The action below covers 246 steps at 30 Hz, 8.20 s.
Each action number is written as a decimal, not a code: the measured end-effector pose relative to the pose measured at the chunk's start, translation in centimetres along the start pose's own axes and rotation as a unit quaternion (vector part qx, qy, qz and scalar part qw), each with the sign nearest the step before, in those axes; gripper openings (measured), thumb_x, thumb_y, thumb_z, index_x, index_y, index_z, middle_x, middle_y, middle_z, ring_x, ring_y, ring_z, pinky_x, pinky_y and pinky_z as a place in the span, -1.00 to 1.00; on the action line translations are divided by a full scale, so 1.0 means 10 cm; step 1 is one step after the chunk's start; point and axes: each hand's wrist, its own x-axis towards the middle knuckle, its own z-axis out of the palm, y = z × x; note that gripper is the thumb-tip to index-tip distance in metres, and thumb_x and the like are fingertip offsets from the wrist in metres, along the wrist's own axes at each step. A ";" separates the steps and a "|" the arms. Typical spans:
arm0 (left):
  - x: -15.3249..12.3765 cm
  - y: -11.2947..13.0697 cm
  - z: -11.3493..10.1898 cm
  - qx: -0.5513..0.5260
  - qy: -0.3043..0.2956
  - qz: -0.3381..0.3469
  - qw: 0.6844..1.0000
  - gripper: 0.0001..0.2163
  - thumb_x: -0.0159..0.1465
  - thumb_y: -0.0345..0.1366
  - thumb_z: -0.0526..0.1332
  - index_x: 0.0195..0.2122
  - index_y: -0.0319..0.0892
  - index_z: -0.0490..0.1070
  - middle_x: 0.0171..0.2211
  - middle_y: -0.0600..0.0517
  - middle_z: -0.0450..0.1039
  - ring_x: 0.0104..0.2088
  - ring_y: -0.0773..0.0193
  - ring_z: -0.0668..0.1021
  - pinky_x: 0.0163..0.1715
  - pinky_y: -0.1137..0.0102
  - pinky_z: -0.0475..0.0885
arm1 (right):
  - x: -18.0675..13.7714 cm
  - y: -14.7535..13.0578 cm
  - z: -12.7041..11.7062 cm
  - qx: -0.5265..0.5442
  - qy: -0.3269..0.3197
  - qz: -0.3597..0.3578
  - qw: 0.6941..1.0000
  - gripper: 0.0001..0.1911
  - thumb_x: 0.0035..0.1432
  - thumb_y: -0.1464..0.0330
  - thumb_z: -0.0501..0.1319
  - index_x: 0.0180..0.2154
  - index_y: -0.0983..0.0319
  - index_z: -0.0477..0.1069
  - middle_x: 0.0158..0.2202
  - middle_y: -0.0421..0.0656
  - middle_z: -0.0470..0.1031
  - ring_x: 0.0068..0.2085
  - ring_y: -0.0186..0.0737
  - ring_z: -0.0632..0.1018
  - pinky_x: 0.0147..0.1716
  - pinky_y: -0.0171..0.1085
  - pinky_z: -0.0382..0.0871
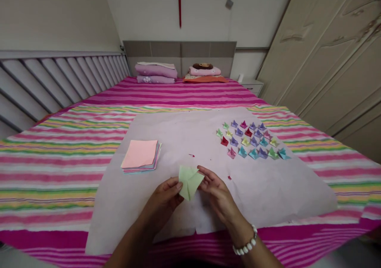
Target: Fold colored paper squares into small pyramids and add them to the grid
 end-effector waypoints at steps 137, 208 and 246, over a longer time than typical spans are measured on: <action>0.02 -0.11 -0.12 0.260 0.059 0.099 0.959 -0.81 0.13 -0.21 0.27 -0.32 -0.22 0.53 -0.54 0.10 0.42 -0.49 0.37 0.43 -0.42 0.45 0.35 | -0.03 -0.11 0.10 -0.141 -0.091 0.090 0.982 -0.76 -0.11 0.28 0.39 -0.52 0.24 0.38 -0.61 -0.28 0.42 -0.58 -0.39 0.37 -0.54 -0.37 0.22; -0.11 -0.16 -0.09 0.563 0.068 0.310 0.763 -0.70 0.26 -0.37 0.11 0.04 -0.14 0.32 -0.03 -0.13 0.43 -0.10 0.19 0.54 -0.14 0.27 0.48 | 0.01 0.05 0.21 -0.459 0.055 -0.146 0.875 -0.82 -0.08 0.55 0.09 -0.50 0.23 0.42 -0.50 -0.19 0.44 -0.44 -0.24 0.45 -0.44 -0.31 0.29; -0.11 0.20 -0.12 0.469 -0.024 0.218 0.856 -0.90 0.24 -0.33 0.21 -0.27 -0.13 0.51 -0.26 0.01 0.52 -0.28 0.29 0.52 -0.27 0.41 0.40 | -0.02 -0.18 0.12 -0.169 -0.129 0.084 0.974 -0.61 0.04 0.04 0.29 -0.43 0.28 0.47 -0.61 -0.24 0.40 -0.57 -0.38 0.35 -0.53 -0.36 0.21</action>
